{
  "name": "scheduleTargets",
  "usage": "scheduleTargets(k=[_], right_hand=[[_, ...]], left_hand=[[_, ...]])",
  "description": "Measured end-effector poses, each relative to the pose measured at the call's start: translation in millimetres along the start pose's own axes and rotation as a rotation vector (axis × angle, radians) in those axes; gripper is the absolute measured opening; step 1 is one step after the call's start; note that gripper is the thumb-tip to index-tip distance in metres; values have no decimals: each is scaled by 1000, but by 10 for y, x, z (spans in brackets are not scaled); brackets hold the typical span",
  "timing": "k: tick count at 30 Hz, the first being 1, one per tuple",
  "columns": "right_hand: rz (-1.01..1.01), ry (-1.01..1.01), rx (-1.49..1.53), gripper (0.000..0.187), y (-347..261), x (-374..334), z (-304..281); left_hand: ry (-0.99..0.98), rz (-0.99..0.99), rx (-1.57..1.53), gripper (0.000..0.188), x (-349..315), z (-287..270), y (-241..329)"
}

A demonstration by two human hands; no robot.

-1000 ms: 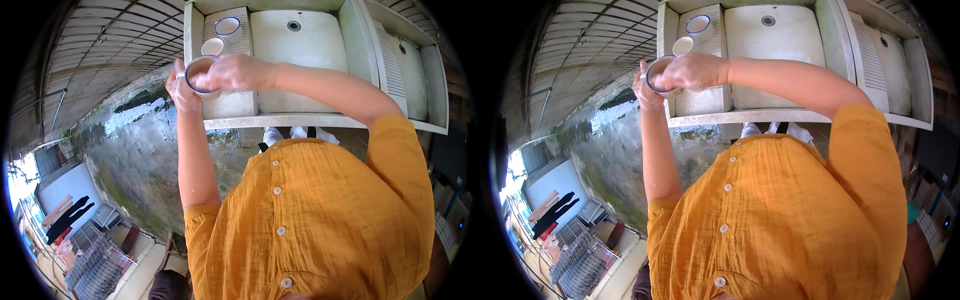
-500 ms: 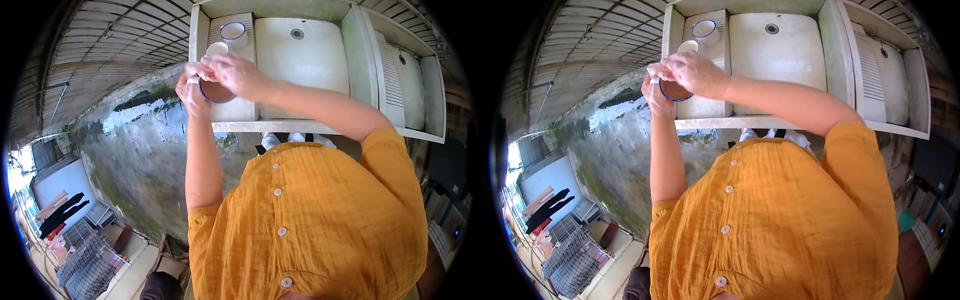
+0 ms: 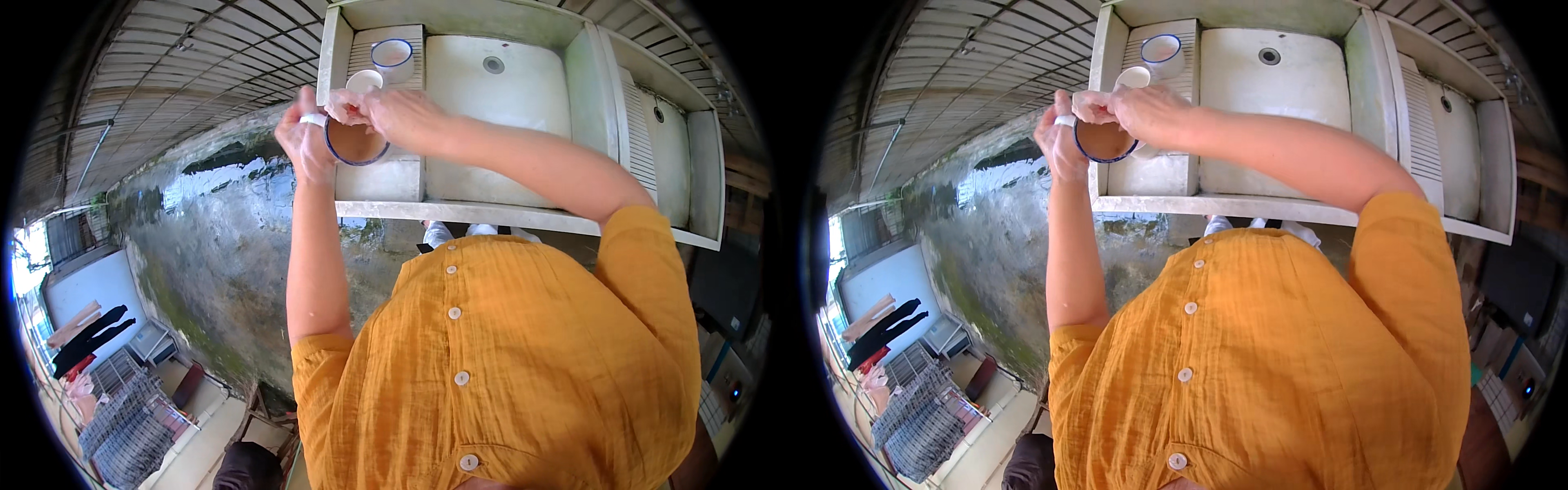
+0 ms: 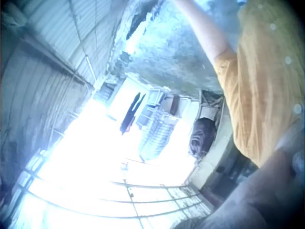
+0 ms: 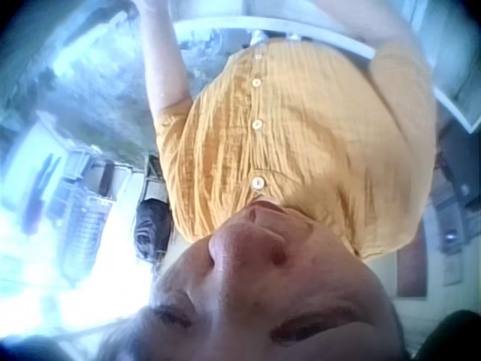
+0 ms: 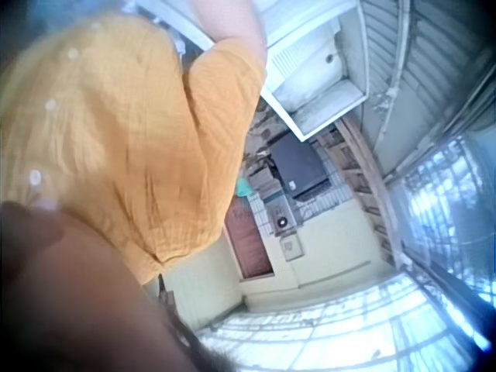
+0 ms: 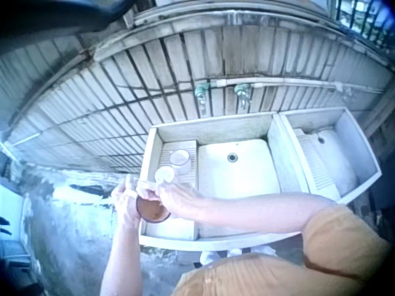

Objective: The person washes several white ceramic cups with a pink sponge at an outdoor utility sink. They scrub the inside and outside of each cup, rinse them under running water, and place them on the sink's draining board. The person handles the cups one at a time throughout the process.

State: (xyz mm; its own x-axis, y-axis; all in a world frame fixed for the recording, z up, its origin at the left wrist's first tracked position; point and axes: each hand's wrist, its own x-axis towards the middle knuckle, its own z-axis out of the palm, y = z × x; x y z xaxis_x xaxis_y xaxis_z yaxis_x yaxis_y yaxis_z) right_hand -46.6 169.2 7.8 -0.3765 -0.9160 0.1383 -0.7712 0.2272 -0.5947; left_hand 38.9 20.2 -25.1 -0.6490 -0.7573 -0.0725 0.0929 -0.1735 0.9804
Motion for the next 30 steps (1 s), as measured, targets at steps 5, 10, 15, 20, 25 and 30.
scheduleTargets(k=[5, 10, 15, 20, 25, 30], right_hand=[[-567, 9, -454, 15, -152, 331, -90], [-385, 178, -377, 18, 42, 399, -150], [285, 134, 649, 15, 86, 275, 642], [44, -21, 72, 12, 60, 296, 480], [-414, 198, -384, 15, 143, 506, 130], [-91, 230, 64, 18, 12, 447, 138]], left_hand=[[-610, 311, 505, 19, 476, -612, -236], [102, -19, 140, 21, 19, 226, 404], [237, 446, 438, 35, 94, 175, 394], [118, 245, 633, 31, 228, -82, 356], [-120, -322, 326, 25, 275, 15, 410], [149, 232, 191, 32, 151, 50, 480]])
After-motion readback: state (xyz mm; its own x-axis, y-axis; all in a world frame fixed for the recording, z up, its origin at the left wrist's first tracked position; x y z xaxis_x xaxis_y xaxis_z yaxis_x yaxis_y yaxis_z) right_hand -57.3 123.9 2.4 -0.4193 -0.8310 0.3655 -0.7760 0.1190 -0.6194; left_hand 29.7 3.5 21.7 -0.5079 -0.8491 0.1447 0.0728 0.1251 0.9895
